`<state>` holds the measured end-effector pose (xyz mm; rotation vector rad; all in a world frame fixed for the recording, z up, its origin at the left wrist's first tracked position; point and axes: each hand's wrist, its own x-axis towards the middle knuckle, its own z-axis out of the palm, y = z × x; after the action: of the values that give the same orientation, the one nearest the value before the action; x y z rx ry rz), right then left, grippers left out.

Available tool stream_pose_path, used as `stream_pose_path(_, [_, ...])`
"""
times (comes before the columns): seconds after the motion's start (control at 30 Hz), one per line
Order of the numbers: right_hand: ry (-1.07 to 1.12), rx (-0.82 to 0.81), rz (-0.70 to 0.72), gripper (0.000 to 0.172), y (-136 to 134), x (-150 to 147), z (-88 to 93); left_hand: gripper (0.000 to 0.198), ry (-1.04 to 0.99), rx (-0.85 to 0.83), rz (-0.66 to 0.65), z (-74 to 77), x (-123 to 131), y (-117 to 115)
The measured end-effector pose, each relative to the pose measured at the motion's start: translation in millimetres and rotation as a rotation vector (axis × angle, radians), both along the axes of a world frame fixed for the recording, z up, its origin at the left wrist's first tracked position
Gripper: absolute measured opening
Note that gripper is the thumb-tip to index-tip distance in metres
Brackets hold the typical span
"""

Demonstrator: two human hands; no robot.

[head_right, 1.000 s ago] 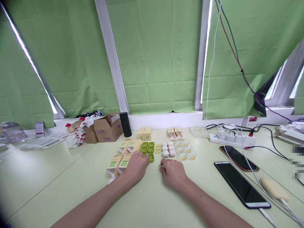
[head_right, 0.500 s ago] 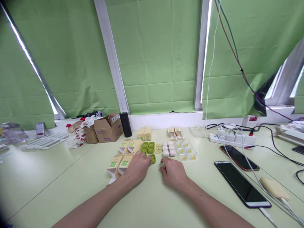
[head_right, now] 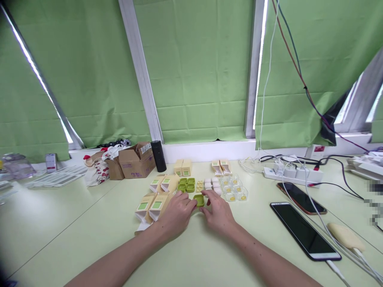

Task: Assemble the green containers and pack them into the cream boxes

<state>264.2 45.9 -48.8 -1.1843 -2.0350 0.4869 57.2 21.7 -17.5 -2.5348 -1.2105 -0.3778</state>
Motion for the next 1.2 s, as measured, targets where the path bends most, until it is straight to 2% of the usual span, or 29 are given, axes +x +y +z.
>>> stream_pose_path(0.2, [0.116,-0.003,0.030,0.043,2,0,-0.7,0.024,-0.090,0.124,-0.075,0.8,2,-3])
stream_pose_path(0.43, [0.257,0.054,0.012,0.040,-3,1,8.1,0.014,-0.422,0.207,-0.103,5.5,-2,-4])
stream_pose_path(0.57, [0.350,0.117,0.024,0.038,-8,0,10.0,0.034,-0.539,0.201,-0.113,3.4,-4,-2])
stream_pose_path(0.7, [0.451,0.182,0.069,0.036,-10,-2,8.4,0.046,-0.560,0.228,-0.176,0.4,-4,0])
stream_pose_path(0.9, [0.476,0.211,0.098,0.035,-11,-2,7.4,0.041,-0.560,0.300,-0.260,1.0,-4,2])
stream_pose_path(1.2, [0.473,0.251,0.107,0.038,-13,-1,7.9,0.039,-0.560,0.316,-0.267,0.5,-4,2])
